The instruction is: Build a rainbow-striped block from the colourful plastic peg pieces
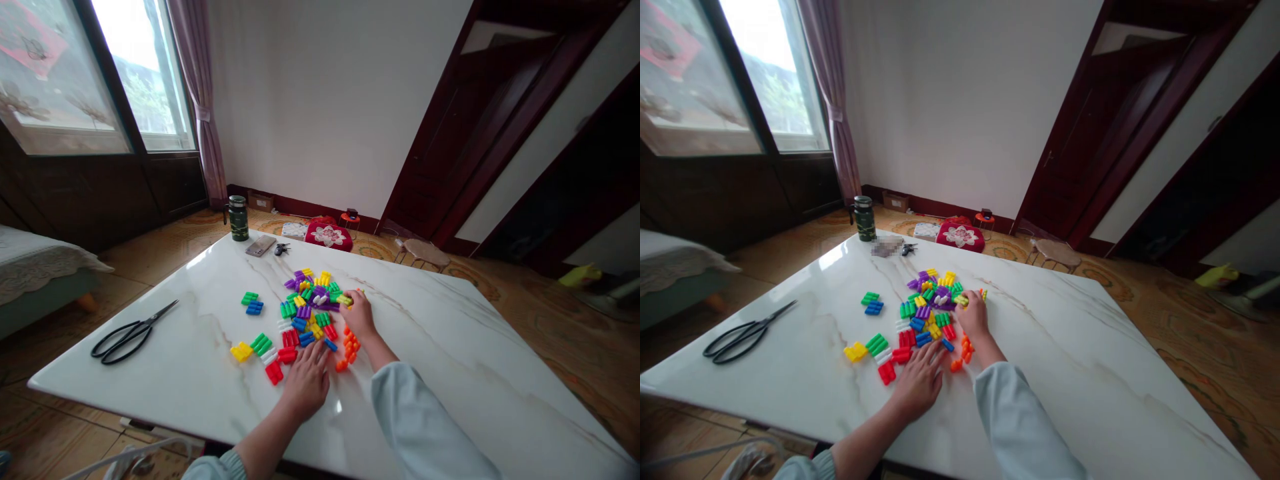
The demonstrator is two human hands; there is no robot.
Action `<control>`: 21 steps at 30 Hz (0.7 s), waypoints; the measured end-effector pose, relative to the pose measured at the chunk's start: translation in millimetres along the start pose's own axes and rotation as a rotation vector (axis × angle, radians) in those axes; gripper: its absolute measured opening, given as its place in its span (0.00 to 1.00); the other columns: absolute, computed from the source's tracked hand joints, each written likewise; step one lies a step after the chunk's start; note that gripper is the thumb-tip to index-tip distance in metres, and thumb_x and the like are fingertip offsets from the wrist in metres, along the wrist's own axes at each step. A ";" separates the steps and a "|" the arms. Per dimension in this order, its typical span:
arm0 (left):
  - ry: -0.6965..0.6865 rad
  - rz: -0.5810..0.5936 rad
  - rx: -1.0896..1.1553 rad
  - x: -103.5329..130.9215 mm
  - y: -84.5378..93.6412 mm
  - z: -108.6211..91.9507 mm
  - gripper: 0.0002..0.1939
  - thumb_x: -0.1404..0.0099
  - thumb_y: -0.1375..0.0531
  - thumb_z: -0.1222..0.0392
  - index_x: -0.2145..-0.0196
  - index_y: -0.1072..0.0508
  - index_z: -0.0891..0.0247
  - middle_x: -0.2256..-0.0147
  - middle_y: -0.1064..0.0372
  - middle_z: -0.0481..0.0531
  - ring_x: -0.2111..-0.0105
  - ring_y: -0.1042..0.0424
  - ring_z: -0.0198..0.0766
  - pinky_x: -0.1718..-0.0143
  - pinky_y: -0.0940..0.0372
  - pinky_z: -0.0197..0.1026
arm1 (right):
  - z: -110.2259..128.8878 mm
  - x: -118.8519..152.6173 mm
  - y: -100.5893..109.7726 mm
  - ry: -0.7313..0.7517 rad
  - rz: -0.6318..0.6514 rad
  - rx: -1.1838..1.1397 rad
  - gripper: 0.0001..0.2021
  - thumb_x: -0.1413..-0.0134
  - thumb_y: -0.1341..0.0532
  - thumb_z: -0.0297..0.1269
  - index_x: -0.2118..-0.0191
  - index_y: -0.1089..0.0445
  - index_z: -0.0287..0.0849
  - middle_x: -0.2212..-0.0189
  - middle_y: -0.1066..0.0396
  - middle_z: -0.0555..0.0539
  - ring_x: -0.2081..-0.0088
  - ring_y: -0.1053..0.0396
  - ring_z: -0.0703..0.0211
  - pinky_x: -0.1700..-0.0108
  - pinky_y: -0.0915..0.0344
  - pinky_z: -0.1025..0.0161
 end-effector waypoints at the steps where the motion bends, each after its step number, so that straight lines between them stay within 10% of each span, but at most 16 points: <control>1: 0.001 0.006 0.003 0.0 0.4 0.0 0.26 0.36 0.49 0.62 0.40 0.38 0.59 0.37 0.46 0.55 0.38 0.46 0.49 0.39 0.47 0.55 | -8.7 0.5 7.7 -0.008 -0.009 -0.020 0.15 0.47 0.46 0.28 0.53 0.30 0.39 0.55 0.30 0.42 0.58 0.31 0.58 0.54 0.37 0.66; 9: 0.017 0.019 0.008 -0.7 1.8 0.9 0.26 0.36 0.49 0.62 0.40 0.37 0.57 0.36 0.47 0.54 0.39 0.45 0.50 0.41 0.45 0.56 | -88.3 32.1 27.4 -0.130 0.082 -0.032 0.13 0.60 0.43 0.21 0.67 0.26 0.40 0.66 0.28 0.46 0.66 0.30 0.59 0.60 0.36 0.65; 21: 0.013 0.012 0.015 -1.4 1.8 0.8 0.26 0.37 0.49 0.63 0.40 0.36 0.57 0.37 0.46 0.54 0.39 0.45 0.50 0.40 0.46 0.55 | -97.6 82.6 -21.6 -0.194 0.001 -0.339 0.18 0.57 0.42 0.28 0.55 0.32 0.40 0.62 0.26 0.44 0.69 0.27 0.59 0.61 0.29 0.60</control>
Point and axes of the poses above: each hand's wrist, its own x-axis away from the middle knuckle, its own y-axis out of the back of the hand, z = x × y, the point moved 3 cm from there along -x, towards the middle knuckle
